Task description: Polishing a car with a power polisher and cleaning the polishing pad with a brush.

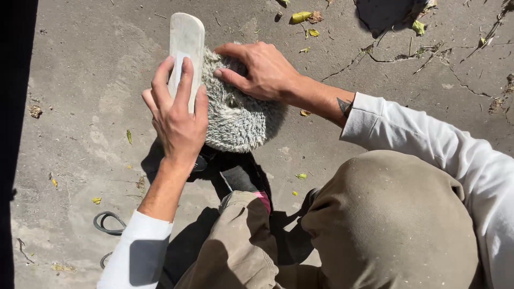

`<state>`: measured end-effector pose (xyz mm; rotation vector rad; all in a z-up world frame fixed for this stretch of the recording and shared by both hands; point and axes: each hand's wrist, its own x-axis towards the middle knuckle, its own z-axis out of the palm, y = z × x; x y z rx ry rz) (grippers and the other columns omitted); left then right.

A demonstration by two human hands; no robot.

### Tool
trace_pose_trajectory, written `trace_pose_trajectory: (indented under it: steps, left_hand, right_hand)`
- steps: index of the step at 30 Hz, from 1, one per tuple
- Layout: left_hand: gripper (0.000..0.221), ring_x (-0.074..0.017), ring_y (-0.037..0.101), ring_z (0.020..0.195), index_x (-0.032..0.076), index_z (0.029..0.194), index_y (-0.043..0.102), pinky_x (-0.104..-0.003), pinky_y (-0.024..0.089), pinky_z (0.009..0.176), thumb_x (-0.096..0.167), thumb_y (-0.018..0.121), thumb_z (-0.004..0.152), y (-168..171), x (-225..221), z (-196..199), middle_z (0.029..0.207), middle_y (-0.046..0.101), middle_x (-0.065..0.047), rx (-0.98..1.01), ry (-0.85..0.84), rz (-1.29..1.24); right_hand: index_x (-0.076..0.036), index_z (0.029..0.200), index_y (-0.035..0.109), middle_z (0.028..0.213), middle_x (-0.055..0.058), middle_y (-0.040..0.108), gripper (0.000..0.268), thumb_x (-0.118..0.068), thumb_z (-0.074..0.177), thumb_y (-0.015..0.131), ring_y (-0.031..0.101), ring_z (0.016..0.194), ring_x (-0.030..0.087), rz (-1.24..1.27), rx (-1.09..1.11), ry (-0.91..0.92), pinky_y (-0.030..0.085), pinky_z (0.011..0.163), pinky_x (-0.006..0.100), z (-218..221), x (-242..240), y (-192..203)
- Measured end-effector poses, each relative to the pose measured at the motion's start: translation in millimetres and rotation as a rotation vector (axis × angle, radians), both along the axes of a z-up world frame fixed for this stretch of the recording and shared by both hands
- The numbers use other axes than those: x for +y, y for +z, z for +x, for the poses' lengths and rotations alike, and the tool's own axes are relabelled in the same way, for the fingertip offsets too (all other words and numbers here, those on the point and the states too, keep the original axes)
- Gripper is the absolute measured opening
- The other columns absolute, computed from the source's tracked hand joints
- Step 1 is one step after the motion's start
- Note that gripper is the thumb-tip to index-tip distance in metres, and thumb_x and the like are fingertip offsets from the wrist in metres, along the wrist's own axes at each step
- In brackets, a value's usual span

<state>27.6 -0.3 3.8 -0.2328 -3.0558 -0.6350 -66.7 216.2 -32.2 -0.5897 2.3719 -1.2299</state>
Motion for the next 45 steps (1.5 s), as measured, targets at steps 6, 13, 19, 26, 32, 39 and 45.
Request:
trace_pose_trajectory:
  steps: [6, 13, 19, 26, 32, 39, 45]
  left_hand:
    - [0.06, -0.0312, 0.047, 0.112, 0.016, 0.147, 0.066, -0.04, 0.047, 0.098, 0.018, 0.089, 0.092, -29, 1, 167, 0.152, 0.048, -0.015, 0.1, -0.053, -0.031]
    - [0.05, -0.0312, 0.054, 0.107, 0.015, 0.151, 0.064, -0.039, 0.054, 0.081, 0.013, 0.074, 0.102, 17, 11, -37, 0.149, 0.052, -0.01, -0.059, 0.042, 0.036]
    - [0.062, -0.0301, 0.047, 0.112, 0.018, 0.147, 0.065, -0.04, 0.046, 0.1, 0.018, 0.089, 0.091, -40, 10, 185, 0.152, 0.047, -0.014, 0.109, 0.015, -0.058]
    - [0.051, -0.0322, 0.049, 0.118, 0.014, 0.152, 0.065, -0.039, 0.05, 0.092, 0.015, 0.078, 0.102, 6, 6, -1, 0.153, 0.047, -0.015, -0.025, 0.119, 0.009]
    - [0.06, -0.0302, 0.048, 0.116, 0.021, 0.154, 0.063, -0.033, 0.058, 0.085, 0.015, 0.088, 0.1, -15, 4, 98, 0.155, 0.049, -0.014, 0.149, -0.063, -0.113]
    - [0.058, -0.0295, 0.049, 0.11, 0.031, 0.147, 0.068, -0.031, 0.056, 0.073, 0.02, 0.089, 0.094, 2, 20, 63, 0.154, 0.046, -0.01, 0.016, -0.067, -0.104]
    - [0.068, -0.0268, 0.051, 0.113, 0.033, 0.156, 0.062, -0.028, 0.06, 0.079, 0.016, 0.092, 0.097, 3, 6, 83, 0.16, 0.045, -0.006, 0.085, -0.128, -0.191]
  right_hand:
    - [-0.007, 0.137, 0.065, 0.106, 0.019, 0.081, 0.051, -0.047, 0.106, 0.06, 0.073, 0.061, 0.021, -0.035, 0.034, 0.045, 0.065, 0.056, 0.037, -1, 1, -15]
    - [-0.002, 0.137, 0.066, 0.11, 0.021, 0.081, 0.045, -0.035, 0.106, 0.068, 0.078, 0.065, 0.024, -0.037, 0.054, 0.024, 0.067, 0.054, 0.037, -1, 4, -7]
    - [-0.004, 0.14, 0.063, 0.1, 0.02, 0.081, 0.054, -0.045, 0.105, 0.059, 0.076, 0.059, 0.021, -0.03, -0.081, -0.035, 0.065, 0.043, 0.032, 1, 1, 0]
    - [0.001, 0.139, 0.064, 0.1, 0.021, 0.081, 0.047, -0.035, 0.11, 0.06, 0.073, 0.056, 0.021, -0.068, 0.038, 0.004, 0.063, 0.044, 0.032, 0, 6, -2]
    - [0.001, 0.126, 0.071, 0.056, 0.0, 0.056, 0.052, -0.035, 0.116, 0.035, 0.041, 0.037, 0.012, -0.052, 0.079, -0.122, 0.036, 0.031, 0.03, -5, 1, -13]
    - [-0.014, 0.072, 0.054, 0.053, -0.005, 0.037, 0.053, -0.031, 0.12, 0.04, 0.031, 0.038, 0.011, -0.051, 0.099, -0.035, 0.034, 0.035, 0.03, -5, 0, -40]
    - [-0.005, 0.089, 0.065, 0.061, -0.004, 0.047, 0.041, -0.023, 0.115, 0.038, 0.038, 0.043, 0.009, -0.121, -0.087, -0.11, 0.036, 0.033, 0.025, 5, -6, -44]
